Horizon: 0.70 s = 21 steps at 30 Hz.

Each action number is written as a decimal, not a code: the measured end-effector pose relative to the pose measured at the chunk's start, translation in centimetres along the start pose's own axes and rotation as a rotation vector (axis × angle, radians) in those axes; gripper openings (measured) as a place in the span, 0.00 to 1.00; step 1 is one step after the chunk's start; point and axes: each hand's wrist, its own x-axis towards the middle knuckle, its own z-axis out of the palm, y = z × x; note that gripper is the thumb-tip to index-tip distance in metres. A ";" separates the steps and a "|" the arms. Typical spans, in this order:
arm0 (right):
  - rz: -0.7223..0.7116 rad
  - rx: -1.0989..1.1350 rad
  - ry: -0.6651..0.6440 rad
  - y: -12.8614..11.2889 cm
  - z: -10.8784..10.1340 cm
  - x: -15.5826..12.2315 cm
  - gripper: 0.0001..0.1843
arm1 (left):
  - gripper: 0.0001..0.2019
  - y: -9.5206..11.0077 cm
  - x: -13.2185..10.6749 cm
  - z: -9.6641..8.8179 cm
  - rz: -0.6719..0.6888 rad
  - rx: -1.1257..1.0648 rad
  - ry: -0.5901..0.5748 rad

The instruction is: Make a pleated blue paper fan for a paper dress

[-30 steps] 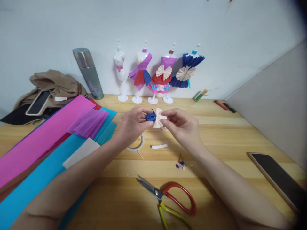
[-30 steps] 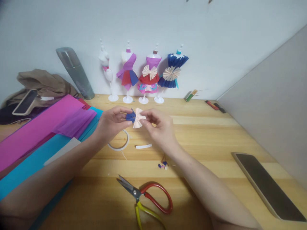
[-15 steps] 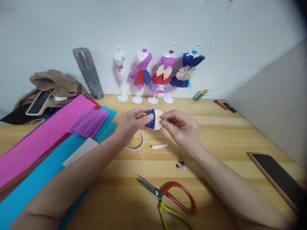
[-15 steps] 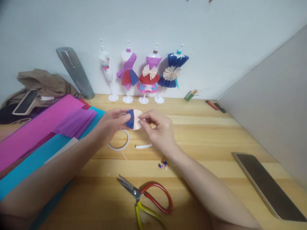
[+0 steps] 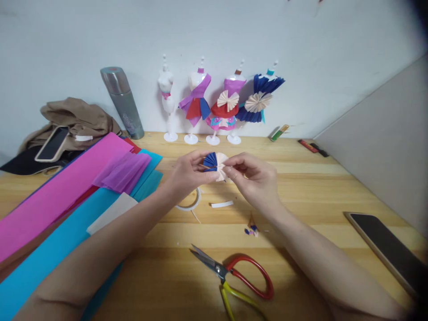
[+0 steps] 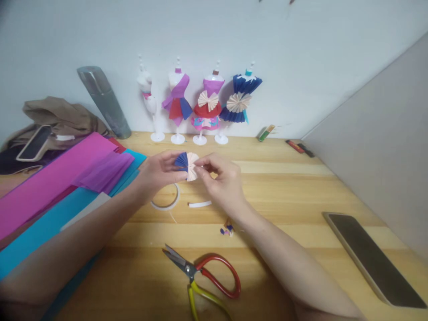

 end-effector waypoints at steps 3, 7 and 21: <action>0.000 0.008 -0.002 0.0 0.0 0.0 0.03 | 0.17 -0.1 0.1 0.1 0.043 0.016 0.017; 0.016 0.005 -0.005 0.0 0.0 -0.1 0.02 | 0.11 0.5 -0.1 -0.2 0.006 0.056 0.043; -0.006 -0.008 -0.044 -0.1 0.2 -0.1 0.03 | 0.12 -0.1 -0.2 -0.2 -0.157 -0.027 -0.020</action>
